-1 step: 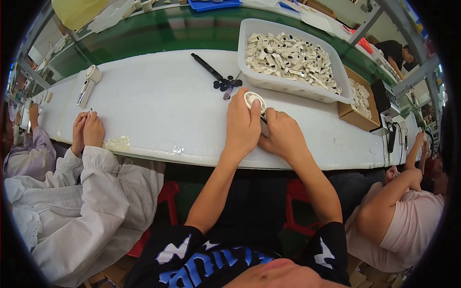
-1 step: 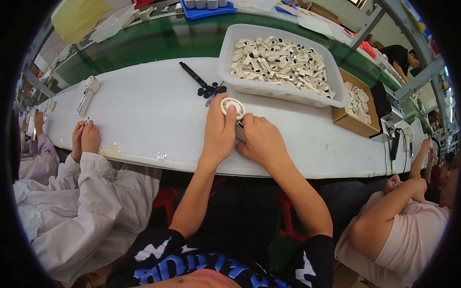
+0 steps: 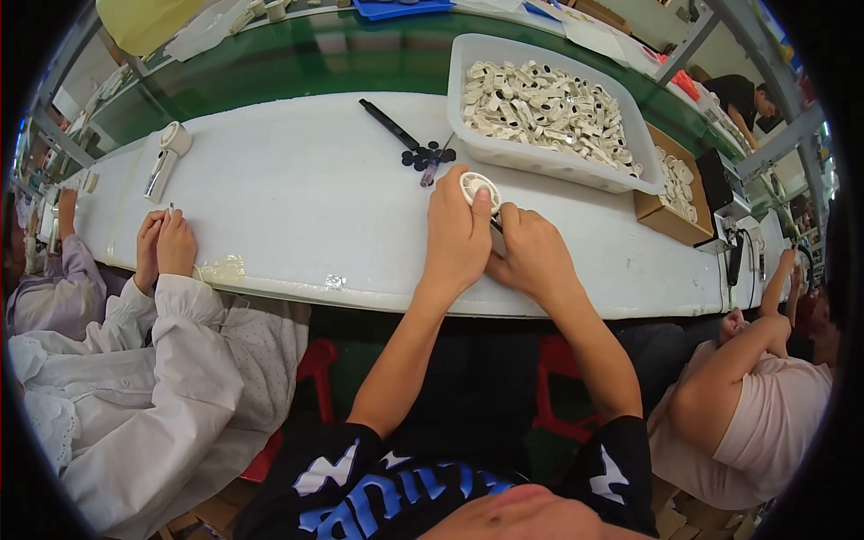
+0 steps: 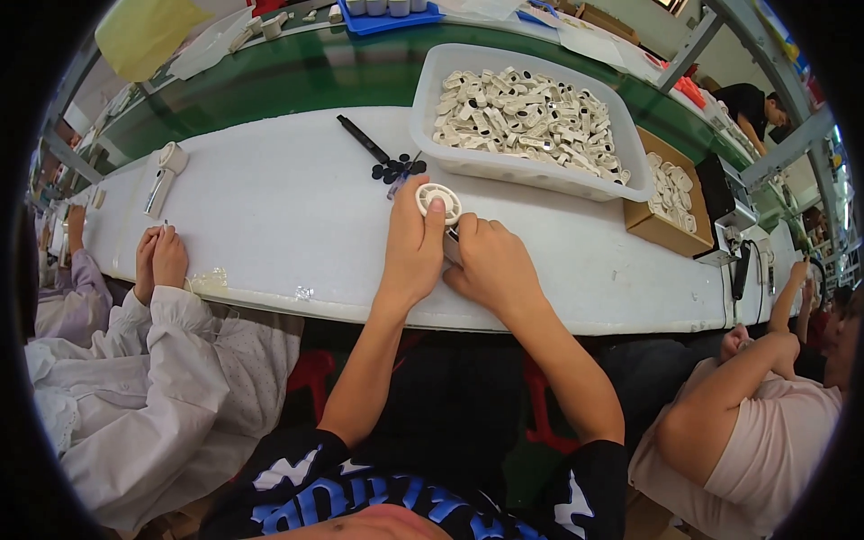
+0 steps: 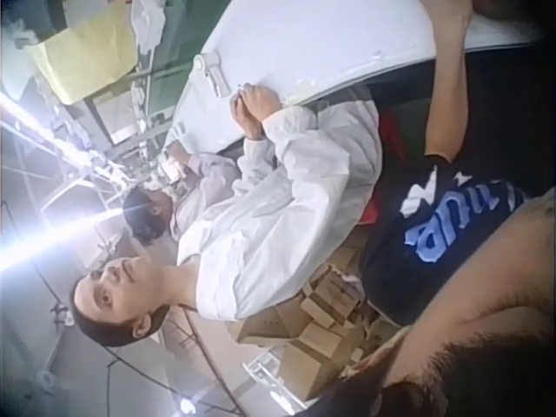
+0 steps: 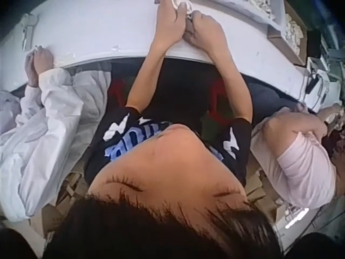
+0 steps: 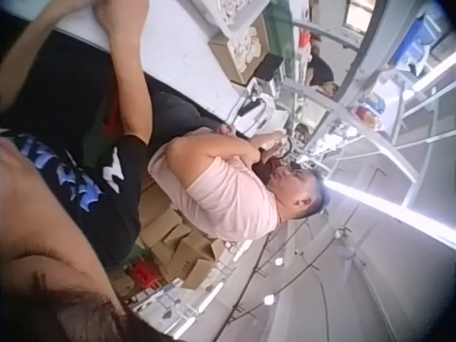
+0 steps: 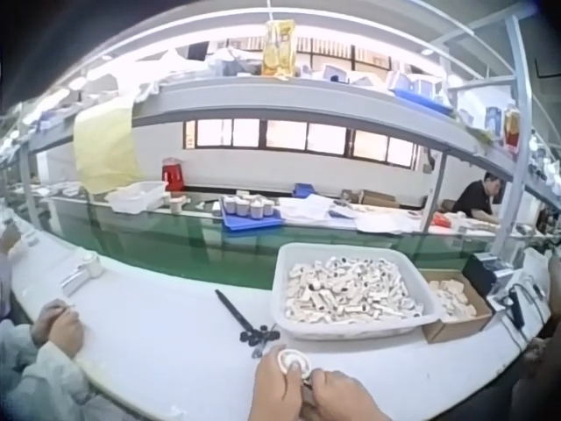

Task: The person assembles small handheld electronic devices by hand, joining plastic casings and internal electronic components on an assembly line.

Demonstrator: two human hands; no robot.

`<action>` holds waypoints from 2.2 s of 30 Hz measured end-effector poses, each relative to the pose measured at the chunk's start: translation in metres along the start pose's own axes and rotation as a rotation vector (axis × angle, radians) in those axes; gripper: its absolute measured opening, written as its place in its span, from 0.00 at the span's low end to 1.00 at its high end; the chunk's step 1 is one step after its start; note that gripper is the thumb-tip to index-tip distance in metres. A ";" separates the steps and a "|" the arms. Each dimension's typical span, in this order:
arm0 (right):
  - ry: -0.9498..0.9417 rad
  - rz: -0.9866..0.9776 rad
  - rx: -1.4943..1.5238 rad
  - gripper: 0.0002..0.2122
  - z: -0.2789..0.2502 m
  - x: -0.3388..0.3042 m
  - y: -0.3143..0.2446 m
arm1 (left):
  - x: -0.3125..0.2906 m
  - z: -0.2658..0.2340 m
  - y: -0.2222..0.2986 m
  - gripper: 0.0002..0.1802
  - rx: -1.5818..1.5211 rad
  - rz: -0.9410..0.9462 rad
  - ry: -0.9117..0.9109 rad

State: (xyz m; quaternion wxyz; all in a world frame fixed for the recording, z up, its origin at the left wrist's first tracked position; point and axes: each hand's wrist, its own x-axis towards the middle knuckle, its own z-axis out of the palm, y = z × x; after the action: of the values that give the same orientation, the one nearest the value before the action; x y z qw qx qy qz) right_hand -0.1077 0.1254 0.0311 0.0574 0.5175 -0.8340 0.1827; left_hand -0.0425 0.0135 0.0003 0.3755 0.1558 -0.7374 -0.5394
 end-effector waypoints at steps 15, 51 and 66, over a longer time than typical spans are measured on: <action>-0.002 -0.107 -0.121 0.16 -0.003 0.003 0.005 | 0.007 0.004 0.005 0.24 0.308 0.000 -0.040; 0.480 -0.001 0.050 0.24 0.006 -0.042 0.014 | 0.015 -0.008 0.007 0.38 0.332 0.232 -0.089; 0.046 0.110 0.153 0.20 -0.014 -0.028 0.044 | 0.082 -0.026 -0.003 0.33 0.493 0.911 -0.754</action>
State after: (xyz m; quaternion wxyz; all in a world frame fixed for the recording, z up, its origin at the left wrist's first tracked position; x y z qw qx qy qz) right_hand -0.1349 0.1716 0.0253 0.0266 0.4693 -0.8433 0.2604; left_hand -0.0788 -0.0576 0.0323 0.2350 -0.2919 -0.9136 -0.1579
